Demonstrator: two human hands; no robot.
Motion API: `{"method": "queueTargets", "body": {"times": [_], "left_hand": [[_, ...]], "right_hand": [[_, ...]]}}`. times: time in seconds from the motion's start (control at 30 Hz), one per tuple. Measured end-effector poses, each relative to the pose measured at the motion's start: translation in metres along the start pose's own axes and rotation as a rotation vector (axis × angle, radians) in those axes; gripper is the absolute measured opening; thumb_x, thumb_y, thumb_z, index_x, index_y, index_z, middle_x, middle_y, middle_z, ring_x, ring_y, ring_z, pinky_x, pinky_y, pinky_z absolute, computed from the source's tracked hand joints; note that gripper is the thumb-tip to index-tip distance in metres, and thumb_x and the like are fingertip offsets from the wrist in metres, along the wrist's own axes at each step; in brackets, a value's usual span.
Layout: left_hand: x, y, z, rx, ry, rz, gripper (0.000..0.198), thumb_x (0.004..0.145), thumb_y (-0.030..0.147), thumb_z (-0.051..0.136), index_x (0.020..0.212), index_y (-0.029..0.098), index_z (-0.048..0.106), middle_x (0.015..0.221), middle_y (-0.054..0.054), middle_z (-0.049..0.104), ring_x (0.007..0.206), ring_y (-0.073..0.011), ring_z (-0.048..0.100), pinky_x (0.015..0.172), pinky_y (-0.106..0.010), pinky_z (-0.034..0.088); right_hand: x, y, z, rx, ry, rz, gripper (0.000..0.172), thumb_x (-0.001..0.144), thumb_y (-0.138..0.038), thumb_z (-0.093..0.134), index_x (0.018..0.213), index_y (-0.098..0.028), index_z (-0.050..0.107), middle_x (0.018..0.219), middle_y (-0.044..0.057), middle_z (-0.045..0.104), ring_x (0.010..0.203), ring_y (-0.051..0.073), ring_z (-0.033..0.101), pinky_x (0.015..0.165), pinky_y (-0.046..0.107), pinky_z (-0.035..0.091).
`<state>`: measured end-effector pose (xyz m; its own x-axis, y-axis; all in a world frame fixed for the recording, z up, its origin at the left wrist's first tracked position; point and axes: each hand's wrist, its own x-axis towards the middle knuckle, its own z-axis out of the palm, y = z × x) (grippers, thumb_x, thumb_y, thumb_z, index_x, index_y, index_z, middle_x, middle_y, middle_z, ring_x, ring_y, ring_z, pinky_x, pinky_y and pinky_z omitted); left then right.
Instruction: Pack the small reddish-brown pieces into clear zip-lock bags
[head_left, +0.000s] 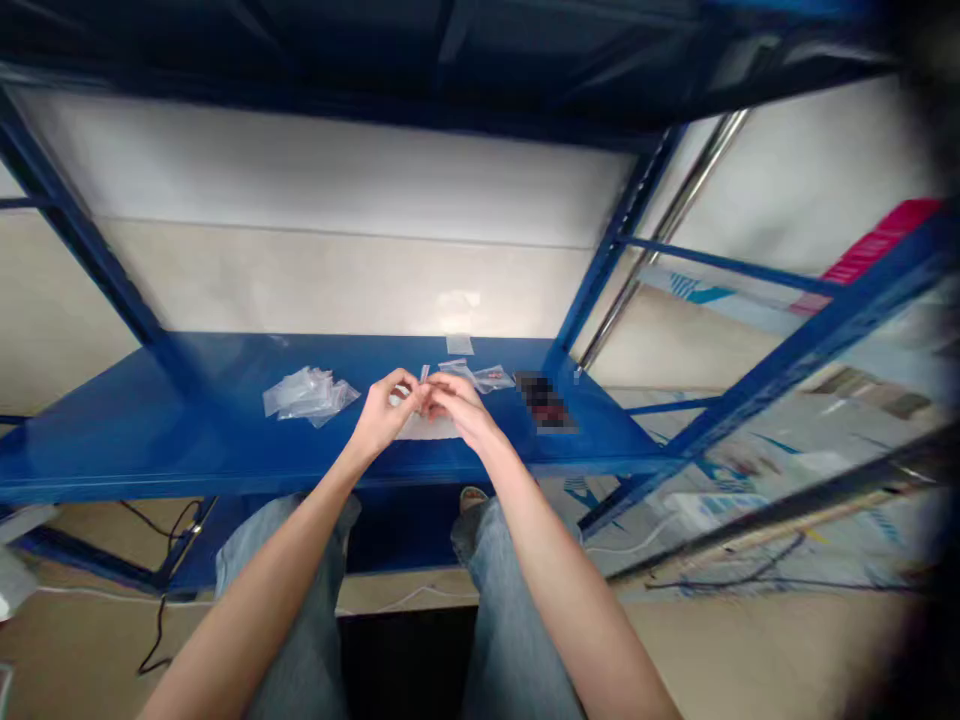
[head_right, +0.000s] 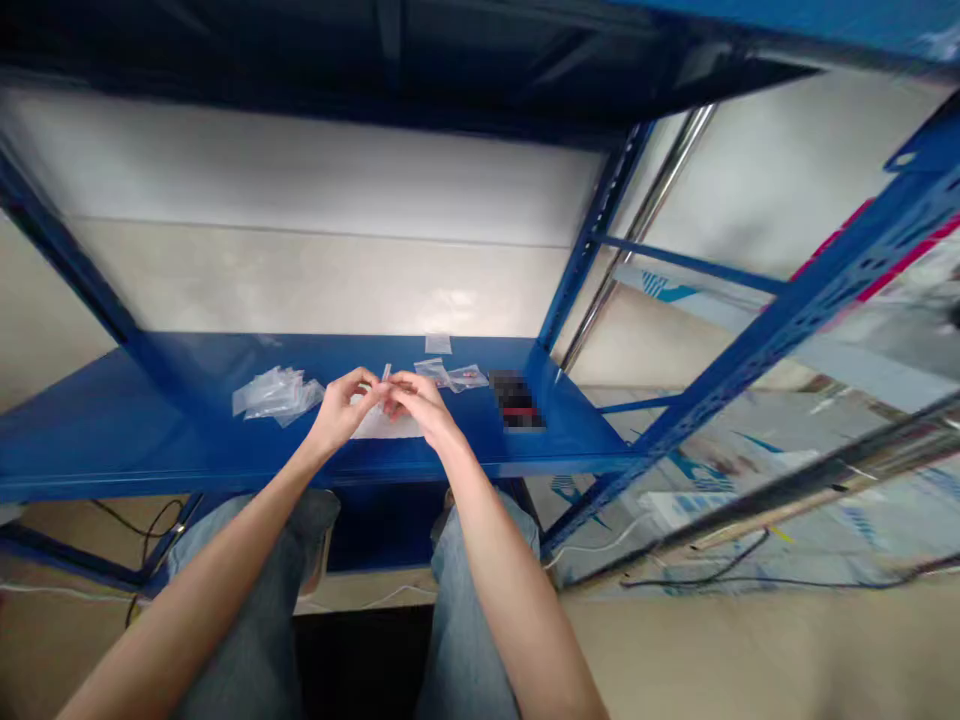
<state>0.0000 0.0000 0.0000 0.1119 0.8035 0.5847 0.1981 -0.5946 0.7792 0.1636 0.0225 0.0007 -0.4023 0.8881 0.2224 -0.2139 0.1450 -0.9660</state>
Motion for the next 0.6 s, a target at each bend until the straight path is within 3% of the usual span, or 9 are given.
{"method": "queueTargets", "body": {"times": [0.2, 0.33, 0.5, 0.6], "left_hand": [[-0.004, -0.007, 0.0, -0.158, -0.119, -0.043, 0.031, 0.093, 0.047, 0.065, 0.086, 0.017, 0.061, 0.079, -0.003, 0.069, 0.074, -0.0158, 0.067, 0.071, -0.027, 0.05], [-0.009, -0.002, -0.009, -0.029, -0.171, -0.005, 0.033, 0.098, 0.045, 0.056, 0.087, 0.016, 0.067, 0.086, -0.006, 0.072, 0.082, -0.0184, 0.067, 0.076, -0.029, 0.049], [-0.014, 0.007, -0.014, 0.225, -0.155, 0.039, 0.034, 0.102, 0.04, 0.048, 0.083, 0.018, 0.066, 0.081, -0.003, 0.07, 0.075, -0.0167, 0.062, 0.076, -0.028, 0.045], [-0.014, 0.009, -0.012, 0.195, -0.141, 0.011, 0.039, 0.102, 0.044, 0.046, 0.082, 0.017, 0.065, 0.08, -0.003, 0.069, 0.076, -0.0169, 0.061, 0.076, -0.028, 0.045]], "right_hand": [[-0.002, 0.002, -0.004, 0.007, -0.03, -0.03, 0.029, 0.077, -0.043, 0.079, 0.085, -0.018, 0.067, 0.069, 0.0, 0.065, 0.058, 0.012, 0.061, 0.053, 0.022, 0.048], [-0.003, 0.004, -0.001, -0.034, -0.021, -0.068, 0.031, 0.079, -0.046, 0.078, 0.079, -0.017, 0.065, 0.067, -0.001, 0.063, 0.055, 0.011, 0.056, 0.052, 0.022, 0.046], [-0.003, 0.004, 0.0, -0.133, -0.043, -0.106, 0.032, 0.084, -0.048, 0.074, 0.077, -0.018, 0.064, 0.067, 0.0, 0.065, 0.056, 0.011, 0.057, 0.053, 0.022, 0.047], [-0.003, 0.004, 0.001, -0.156, -0.038, -0.132, 0.031, 0.086, -0.047, 0.072, 0.08, -0.018, 0.064, 0.068, 0.0, 0.065, 0.055, 0.011, 0.057, 0.051, 0.022, 0.046]]}}
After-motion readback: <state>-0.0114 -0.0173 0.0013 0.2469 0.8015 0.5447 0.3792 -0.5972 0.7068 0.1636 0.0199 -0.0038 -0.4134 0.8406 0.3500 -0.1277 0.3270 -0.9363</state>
